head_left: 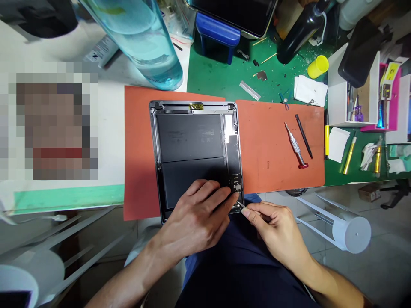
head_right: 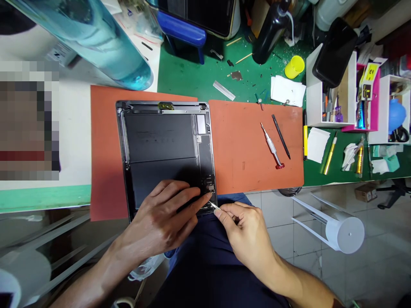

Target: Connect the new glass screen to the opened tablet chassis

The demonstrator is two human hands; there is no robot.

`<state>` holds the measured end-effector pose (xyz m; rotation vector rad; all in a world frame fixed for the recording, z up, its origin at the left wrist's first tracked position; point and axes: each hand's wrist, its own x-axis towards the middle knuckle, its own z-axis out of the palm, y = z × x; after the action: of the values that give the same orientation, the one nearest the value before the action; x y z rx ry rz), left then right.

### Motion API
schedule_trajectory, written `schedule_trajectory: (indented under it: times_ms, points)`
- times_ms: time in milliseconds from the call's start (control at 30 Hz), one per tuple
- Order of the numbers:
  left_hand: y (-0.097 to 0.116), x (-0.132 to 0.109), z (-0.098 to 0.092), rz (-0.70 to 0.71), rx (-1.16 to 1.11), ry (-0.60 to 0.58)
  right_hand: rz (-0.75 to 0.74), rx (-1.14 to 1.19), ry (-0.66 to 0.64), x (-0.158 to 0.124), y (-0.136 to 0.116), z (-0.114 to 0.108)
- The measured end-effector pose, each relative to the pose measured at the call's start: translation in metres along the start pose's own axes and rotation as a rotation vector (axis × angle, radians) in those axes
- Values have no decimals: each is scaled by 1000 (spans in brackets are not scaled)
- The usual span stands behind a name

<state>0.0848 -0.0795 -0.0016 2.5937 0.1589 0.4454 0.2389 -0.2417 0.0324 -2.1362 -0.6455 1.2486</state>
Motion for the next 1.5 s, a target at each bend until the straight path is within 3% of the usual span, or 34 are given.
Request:
schedule_trajectory:
  times_ms: [1500]
  points:
    - [-1, 0, 1, 15, -25, -3, -71, -51, 33, -5, 0, 0]
